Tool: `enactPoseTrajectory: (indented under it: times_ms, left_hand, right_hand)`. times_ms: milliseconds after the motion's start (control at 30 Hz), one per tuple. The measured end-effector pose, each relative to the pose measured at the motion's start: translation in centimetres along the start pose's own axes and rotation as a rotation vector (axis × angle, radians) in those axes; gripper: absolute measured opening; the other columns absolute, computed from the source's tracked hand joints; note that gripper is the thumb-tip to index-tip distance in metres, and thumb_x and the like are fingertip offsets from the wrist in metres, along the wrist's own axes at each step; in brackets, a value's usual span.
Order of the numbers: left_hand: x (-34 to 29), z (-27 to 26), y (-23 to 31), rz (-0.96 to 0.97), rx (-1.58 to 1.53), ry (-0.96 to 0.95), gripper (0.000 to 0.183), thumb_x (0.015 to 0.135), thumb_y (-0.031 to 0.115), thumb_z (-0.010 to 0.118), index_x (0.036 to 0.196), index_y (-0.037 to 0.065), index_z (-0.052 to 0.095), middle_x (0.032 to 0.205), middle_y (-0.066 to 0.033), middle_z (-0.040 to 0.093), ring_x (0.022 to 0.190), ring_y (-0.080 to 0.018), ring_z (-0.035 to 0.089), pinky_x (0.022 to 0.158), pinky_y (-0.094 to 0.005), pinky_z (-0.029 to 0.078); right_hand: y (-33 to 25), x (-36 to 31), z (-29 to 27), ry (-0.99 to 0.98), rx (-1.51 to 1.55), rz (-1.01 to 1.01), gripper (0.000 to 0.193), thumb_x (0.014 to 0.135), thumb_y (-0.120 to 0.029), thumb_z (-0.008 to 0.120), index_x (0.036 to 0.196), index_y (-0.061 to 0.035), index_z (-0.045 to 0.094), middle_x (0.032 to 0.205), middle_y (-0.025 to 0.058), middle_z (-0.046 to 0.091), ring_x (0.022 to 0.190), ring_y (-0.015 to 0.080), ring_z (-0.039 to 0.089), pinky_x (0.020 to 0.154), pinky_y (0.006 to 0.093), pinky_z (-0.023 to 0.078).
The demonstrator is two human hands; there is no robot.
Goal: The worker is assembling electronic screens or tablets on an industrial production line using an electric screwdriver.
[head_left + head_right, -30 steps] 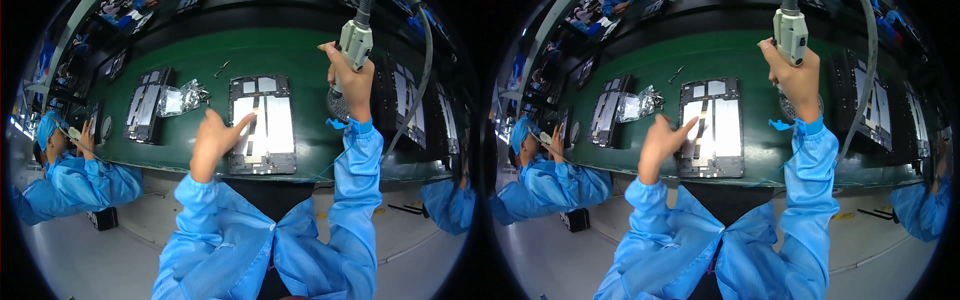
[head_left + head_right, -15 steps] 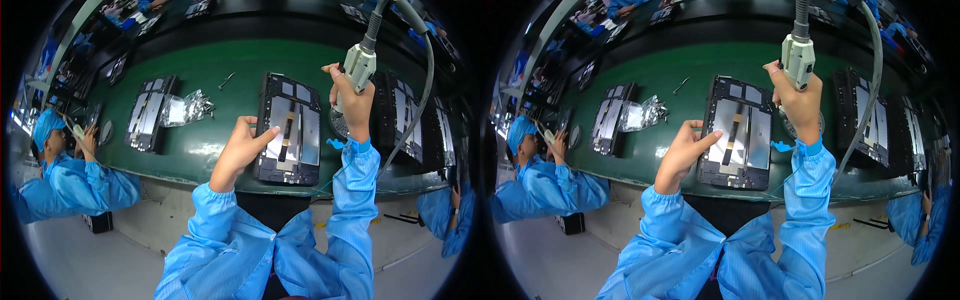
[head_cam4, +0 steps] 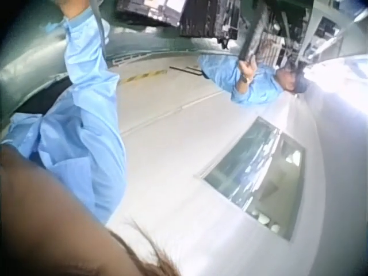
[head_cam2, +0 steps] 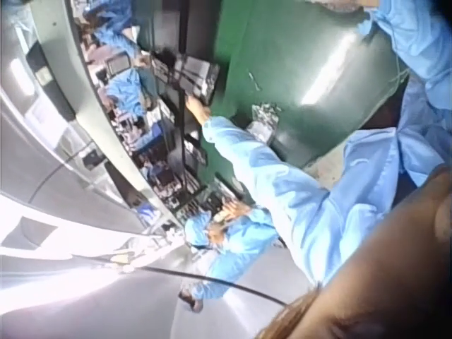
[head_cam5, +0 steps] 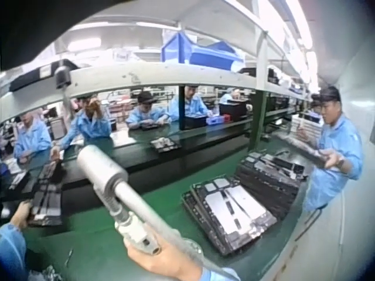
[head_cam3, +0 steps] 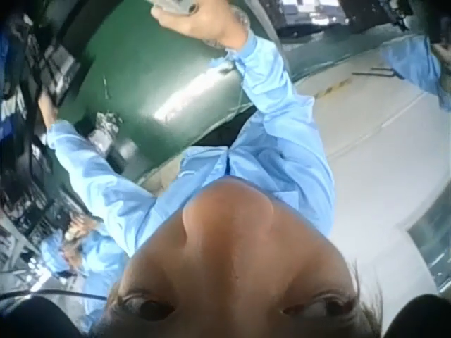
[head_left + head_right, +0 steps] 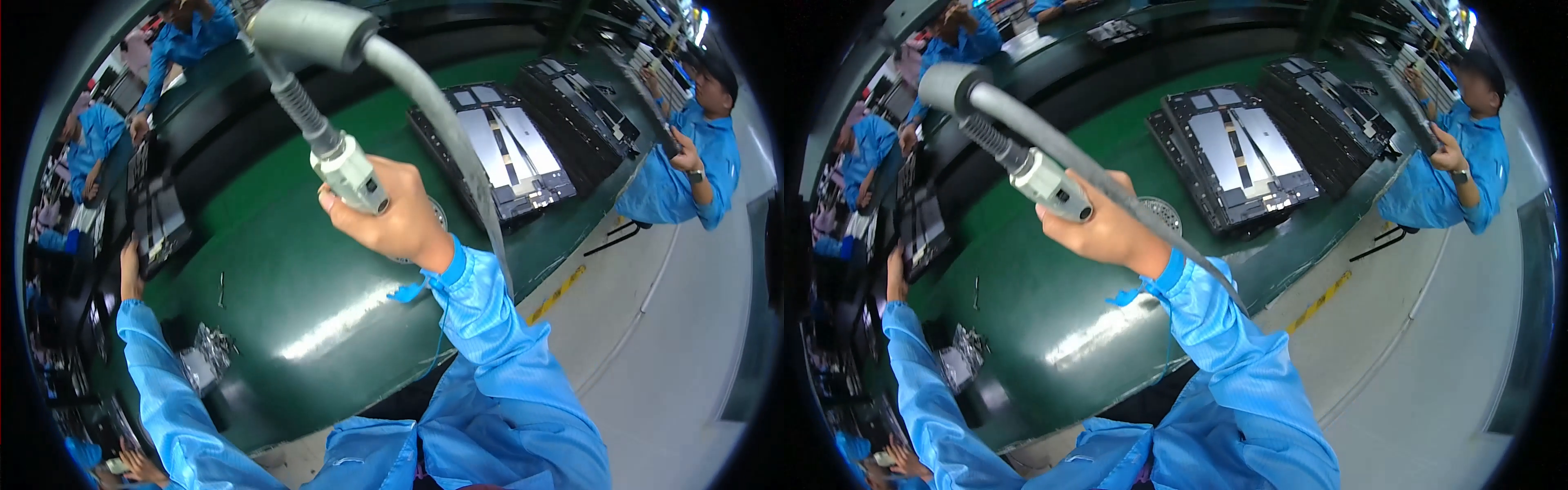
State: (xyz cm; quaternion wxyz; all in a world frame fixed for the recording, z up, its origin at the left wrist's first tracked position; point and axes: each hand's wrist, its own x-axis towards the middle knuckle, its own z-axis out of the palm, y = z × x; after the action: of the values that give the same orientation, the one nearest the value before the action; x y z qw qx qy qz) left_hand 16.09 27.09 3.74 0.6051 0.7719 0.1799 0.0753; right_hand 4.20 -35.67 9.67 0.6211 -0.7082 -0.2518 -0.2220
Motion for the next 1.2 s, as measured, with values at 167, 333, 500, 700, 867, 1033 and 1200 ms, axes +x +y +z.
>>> enactPoseTrajectory:
  times_ms: [167, 333, 500, 700, 867, 1033, 1200]
  left_hand:
    - [8.7, -1.0, -8.0, -0.131, 0.235, 0.073, 0.045, 0.100, 0.035, 0.052, 0.127, 0.000, 0.058, 0.118, -0.0127, 0.066, 0.102, -0.0229, 0.064, 0.088, -0.0365, 0.049]
    - [16.0, -10.6, -10.9, 0.240, 1.263, 0.200, 0.041, 0.099, 0.033, 0.052, 0.094, -0.004, 0.068, 0.086, -0.0157, 0.069, 0.078, -0.0260, 0.065, 0.074, -0.0390, 0.049]
    - [12.4, -8.2, -11.7, 0.394, 2.156, 0.345, 0.041, 0.095, 0.032, 0.059, 0.122, 0.001, 0.059, 0.108, -0.0229, 0.066, 0.096, -0.0331, 0.064, 0.080, -0.0439, 0.052]
    - [-6.3, -2.1, 1.2, 0.546, 1.241, 0.122, 0.050, 0.096, 0.033, 0.058, 0.138, 0.007, 0.052, 0.139, -0.0233, 0.049, 0.126, -0.0384, 0.049, 0.102, -0.0422, 0.043]
    - [-26.7, -3.4, 2.2, -0.019, 1.164, 0.215, 0.082, 0.092, 0.058, 0.056, 0.141, -0.007, 0.043, 0.140, -0.0339, 0.046, 0.132, -0.0435, 0.044, 0.111, -0.0431, 0.034]
    - [-33.1, -9.1, -6.8, -0.263, 1.266, 0.324, 0.092, 0.082, 0.070, 0.061, 0.112, -0.017, 0.058, 0.111, -0.0365, 0.061, 0.109, -0.0417, 0.060, 0.095, -0.0434, 0.045]
    - [-33.3, -11.2, -8.1, -0.056, 1.063, 0.365, 0.080, 0.086, 0.068, 0.059, 0.081, -0.012, 0.062, 0.073, -0.0189, 0.064, 0.070, -0.0273, 0.060, 0.068, -0.0389, 0.048]
  right_hand:
    - [1.4, -0.1, 0.2, 0.044, -0.086, -0.012, 0.022, 0.079, -0.008, 0.072, 0.100, -0.0003, 0.067, 0.083, 0.0087, 0.069, 0.073, 0.0179, 0.067, 0.068, 0.0309, 0.053]
    - [0.0, -0.2, 0.2, 0.045, 0.038, 0.018, 0.020, 0.079, -0.007, 0.072, 0.097, 0.0003, 0.067, 0.083, 0.0088, 0.069, 0.073, 0.0174, 0.067, 0.067, 0.0305, 0.052]
    - [0.2, -0.7, 0.4, -0.047, -0.066, 0.145, 0.016, 0.080, -0.006, 0.071, 0.094, 0.0003, 0.067, 0.083, 0.0091, 0.069, 0.073, 0.0166, 0.067, 0.068, 0.0303, 0.052]
    - [1.1, -1.0, 1.0, -0.021, -0.092, 0.089, 0.019, 0.080, -0.009, 0.072, 0.097, -0.0013, 0.068, 0.081, 0.0078, 0.068, 0.073, 0.0160, 0.066, 0.067, 0.0301, 0.051]
    - [0.3, -0.9, 0.7, 0.025, -0.026, -0.009, 0.020, 0.079, -0.016, 0.074, 0.084, 0.0005, 0.064, 0.073, 0.0083, 0.062, 0.062, 0.0160, 0.059, 0.058, 0.0318, 0.046]
    - [-0.2, -1.3, 1.7, -0.008, 0.091, 0.046, 0.022, 0.079, -0.018, 0.073, 0.079, 0.0007, 0.062, 0.070, 0.0092, 0.060, 0.060, 0.0168, 0.057, 0.057, 0.0326, 0.045]
    - [0.0, -1.6, 1.9, -0.001, 0.109, 0.006, 0.021, 0.079, -0.018, 0.072, 0.078, 0.0000, 0.061, 0.067, 0.0095, 0.058, 0.058, 0.0168, 0.055, 0.056, 0.0329, 0.044]
